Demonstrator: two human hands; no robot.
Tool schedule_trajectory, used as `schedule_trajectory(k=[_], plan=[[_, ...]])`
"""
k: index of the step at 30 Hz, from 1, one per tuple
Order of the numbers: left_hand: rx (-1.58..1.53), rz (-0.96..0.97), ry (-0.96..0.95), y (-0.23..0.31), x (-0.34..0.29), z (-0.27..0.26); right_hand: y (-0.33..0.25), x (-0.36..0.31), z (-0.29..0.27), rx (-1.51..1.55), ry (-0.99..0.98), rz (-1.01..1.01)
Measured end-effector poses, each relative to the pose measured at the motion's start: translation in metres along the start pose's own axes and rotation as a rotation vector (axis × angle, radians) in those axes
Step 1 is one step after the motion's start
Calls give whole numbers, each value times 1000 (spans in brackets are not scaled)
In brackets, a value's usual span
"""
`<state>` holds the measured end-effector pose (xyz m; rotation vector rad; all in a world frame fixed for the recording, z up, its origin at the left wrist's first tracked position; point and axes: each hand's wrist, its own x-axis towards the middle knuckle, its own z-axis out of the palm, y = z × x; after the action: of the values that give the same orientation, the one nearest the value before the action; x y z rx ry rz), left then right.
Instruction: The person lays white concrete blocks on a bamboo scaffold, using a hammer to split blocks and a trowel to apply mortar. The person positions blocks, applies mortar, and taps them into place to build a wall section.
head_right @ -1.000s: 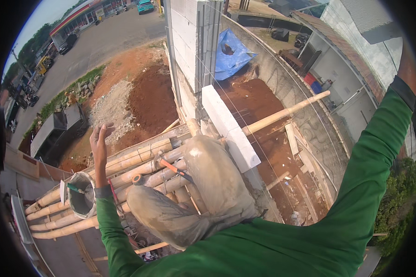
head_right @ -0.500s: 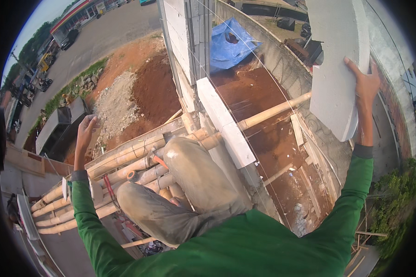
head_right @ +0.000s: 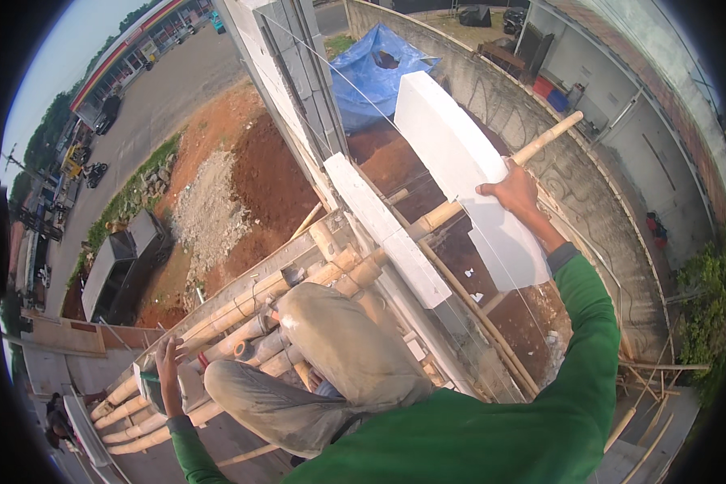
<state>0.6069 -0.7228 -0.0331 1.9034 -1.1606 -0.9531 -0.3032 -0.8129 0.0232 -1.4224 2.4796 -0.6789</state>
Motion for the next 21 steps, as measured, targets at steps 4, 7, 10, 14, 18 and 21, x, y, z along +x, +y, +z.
schedule_trajectory(k=[4,7,10,14,18,21], plan=[[4,-139,-104,-3,-14,28,11,-1,48,-60,-74,23],[-124,-174,-188,-9,-26,52,14,-1,78,-91,-162,-43],[-356,-230,-261,-12,-37,77,11,2,109,-93,-277,-12],[-610,-360,-275,-12,-40,88,-3,6,149,-71,-333,-21],[-681,-491,-239,-18,-43,83,-15,5,178,-114,-301,-13],[-729,-473,-244,-23,-44,80,-20,8,201,4,-298,-44]])
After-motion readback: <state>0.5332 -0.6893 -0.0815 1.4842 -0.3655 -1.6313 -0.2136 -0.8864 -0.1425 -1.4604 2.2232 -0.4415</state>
